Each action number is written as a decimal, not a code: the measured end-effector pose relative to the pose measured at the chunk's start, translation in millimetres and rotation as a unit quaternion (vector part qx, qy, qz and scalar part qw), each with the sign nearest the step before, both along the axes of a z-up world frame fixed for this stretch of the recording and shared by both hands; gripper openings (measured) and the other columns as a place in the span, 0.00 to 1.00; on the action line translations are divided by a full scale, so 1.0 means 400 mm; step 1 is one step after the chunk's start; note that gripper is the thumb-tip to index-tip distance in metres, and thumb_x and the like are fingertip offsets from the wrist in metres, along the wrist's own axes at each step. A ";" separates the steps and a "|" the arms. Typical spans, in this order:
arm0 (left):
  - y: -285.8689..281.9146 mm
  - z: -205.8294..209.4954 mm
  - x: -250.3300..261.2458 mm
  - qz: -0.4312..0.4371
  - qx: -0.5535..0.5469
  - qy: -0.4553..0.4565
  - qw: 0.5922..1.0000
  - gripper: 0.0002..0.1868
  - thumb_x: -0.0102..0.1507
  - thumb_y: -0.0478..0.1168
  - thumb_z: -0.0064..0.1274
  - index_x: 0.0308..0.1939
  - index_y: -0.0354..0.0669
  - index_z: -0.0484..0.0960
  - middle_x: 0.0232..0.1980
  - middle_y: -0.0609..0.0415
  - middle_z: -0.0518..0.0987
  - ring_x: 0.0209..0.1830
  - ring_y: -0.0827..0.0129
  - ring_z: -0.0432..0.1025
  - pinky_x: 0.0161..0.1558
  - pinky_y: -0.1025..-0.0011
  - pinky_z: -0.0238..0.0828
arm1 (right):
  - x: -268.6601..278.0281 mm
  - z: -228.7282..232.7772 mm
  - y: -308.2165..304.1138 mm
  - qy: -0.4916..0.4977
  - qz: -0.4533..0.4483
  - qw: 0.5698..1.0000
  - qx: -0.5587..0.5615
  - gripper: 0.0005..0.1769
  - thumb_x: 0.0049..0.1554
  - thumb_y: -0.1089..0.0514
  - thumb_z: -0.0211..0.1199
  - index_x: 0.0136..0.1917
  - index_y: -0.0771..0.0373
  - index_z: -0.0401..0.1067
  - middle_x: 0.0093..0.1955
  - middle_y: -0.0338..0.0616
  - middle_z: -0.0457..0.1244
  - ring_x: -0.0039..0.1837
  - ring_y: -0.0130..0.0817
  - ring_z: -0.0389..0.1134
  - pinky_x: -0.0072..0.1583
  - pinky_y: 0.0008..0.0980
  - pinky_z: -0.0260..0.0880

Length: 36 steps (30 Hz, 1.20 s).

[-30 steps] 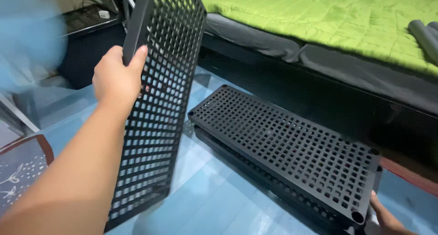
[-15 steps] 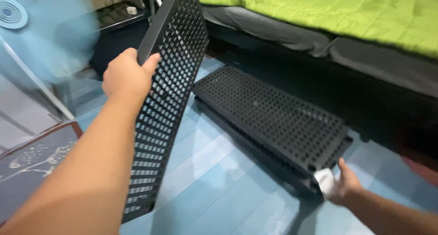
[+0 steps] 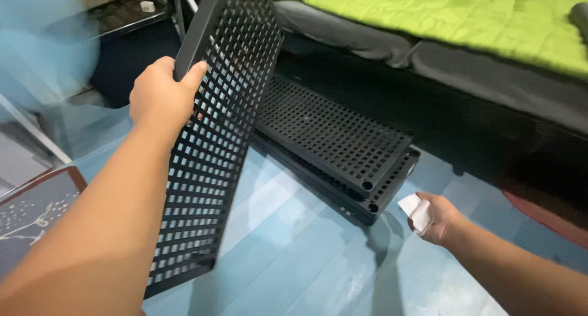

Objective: The person assembles a black plastic grid panel by inserting metal rods into corner holes, then wipes the panel with a white cloth. The person handles multiple panels and rods, inserting rods into each corner and cleaning the surface.

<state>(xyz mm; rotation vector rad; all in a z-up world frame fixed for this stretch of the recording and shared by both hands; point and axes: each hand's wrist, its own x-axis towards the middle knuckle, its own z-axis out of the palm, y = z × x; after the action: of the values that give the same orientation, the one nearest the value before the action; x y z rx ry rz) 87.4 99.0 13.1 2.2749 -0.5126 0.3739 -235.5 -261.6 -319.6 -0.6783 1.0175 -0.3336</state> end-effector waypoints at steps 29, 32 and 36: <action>-0.301 -0.199 -0.121 -0.153 -0.556 0.527 0.624 0.29 0.67 0.63 0.45 0.47 0.39 0.75 0.37 0.46 0.79 0.28 0.52 0.78 0.29 0.54 0.77 | 0.277 0.703 0.095 0.063 0.257 0.472 -0.841 0.29 0.67 0.44 0.50 0.76 0.60 0.59 0.80 0.58 0.51 0.80 0.53 0.52 0.76 0.43 0.49; -0.303 -0.195 -0.148 -0.193 -0.547 0.503 0.641 0.30 0.66 0.65 0.45 0.46 0.38 0.76 0.37 0.46 0.81 0.27 0.53 0.78 0.28 0.57 0.76 | 0.260 0.711 0.094 0.087 0.225 0.502 -0.831 0.30 0.67 0.46 0.51 0.78 0.59 0.56 0.80 0.60 0.48 0.79 0.54 0.50 0.74 0.43 0.50; -0.312 -0.204 -0.154 -0.160 -0.546 0.454 0.685 0.28 0.66 0.64 0.48 0.46 0.40 0.77 0.38 0.50 0.82 0.29 0.58 0.80 0.31 0.59 0.79 | 0.192 0.651 0.292 0.093 0.268 0.552 -0.784 0.34 0.63 0.47 0.52 0.80 0.53 0.52 0.81 0.52 0.51 0.79 0.48 0.53 0.77 0.40 0.50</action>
<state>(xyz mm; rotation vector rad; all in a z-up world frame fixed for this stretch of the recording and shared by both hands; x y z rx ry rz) 25.7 -26.0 -68.7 0.9175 -0.0572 -0.5352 -158.7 -144.8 -59.4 -2.6597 0.3646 -0.5980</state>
